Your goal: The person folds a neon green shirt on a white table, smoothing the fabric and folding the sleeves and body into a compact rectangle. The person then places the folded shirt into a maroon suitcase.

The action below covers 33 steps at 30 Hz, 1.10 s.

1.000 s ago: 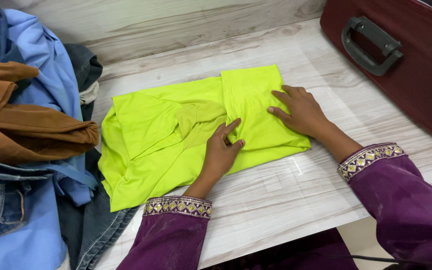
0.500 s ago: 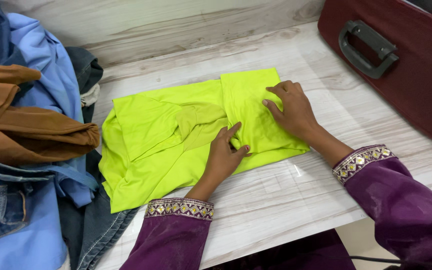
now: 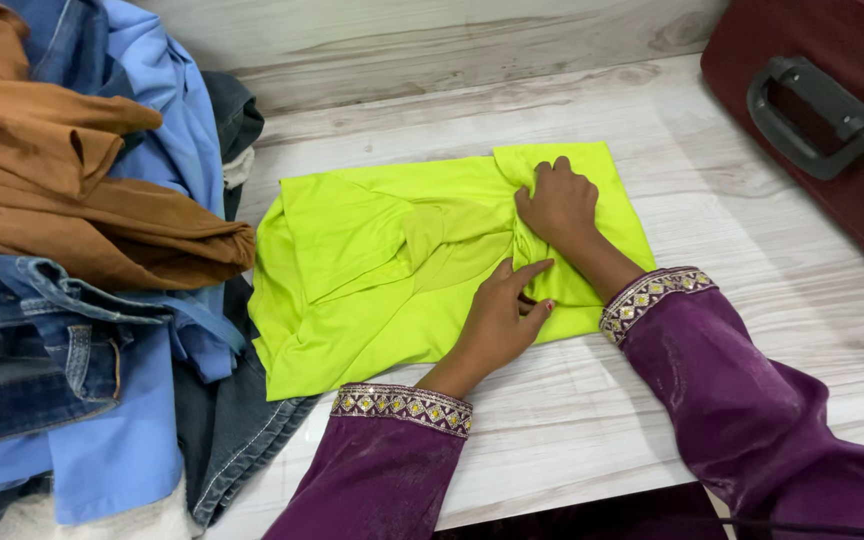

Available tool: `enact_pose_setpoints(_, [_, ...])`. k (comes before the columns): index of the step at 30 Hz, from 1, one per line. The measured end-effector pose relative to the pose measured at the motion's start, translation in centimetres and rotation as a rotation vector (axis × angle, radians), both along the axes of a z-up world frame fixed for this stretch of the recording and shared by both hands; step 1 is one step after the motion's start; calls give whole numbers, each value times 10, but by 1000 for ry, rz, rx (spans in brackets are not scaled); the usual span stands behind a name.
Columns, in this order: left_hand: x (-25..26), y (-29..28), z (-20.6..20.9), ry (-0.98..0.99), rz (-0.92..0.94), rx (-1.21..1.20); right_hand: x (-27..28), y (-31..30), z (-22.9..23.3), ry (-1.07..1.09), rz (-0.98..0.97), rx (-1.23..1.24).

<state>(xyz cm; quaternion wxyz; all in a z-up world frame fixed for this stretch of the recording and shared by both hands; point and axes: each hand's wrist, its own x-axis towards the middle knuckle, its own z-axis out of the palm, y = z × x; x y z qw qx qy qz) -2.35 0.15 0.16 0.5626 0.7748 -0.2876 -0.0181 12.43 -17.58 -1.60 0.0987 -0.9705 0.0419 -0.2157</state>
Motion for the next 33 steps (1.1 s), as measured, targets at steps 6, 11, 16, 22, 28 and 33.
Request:
enact_pose_setpoints(6, [-1,-1,-1,-65,-28,-18,21,-49,-21,-119,37,603])
enact_pose_setpoints(11, [-11,6,17,-158,10,-39,6,-35,18,-294,130,1053])
enact_pose_setpoints(16, [-17,7,28,-422,177,-183,2,-1,27,-198,391,741])
enact_pose_setpoints(22, [1,14,20,-272,584,193,-10,33,-9,-237,682,98])
enact_pose_setpoints(28, [4,17,15,-176,575,452,-18,-6,32,-96,406,556])
enact_pose_setpoints(33, [2,18,10,-555,509,420,-62,-39,40,-11,68,75])
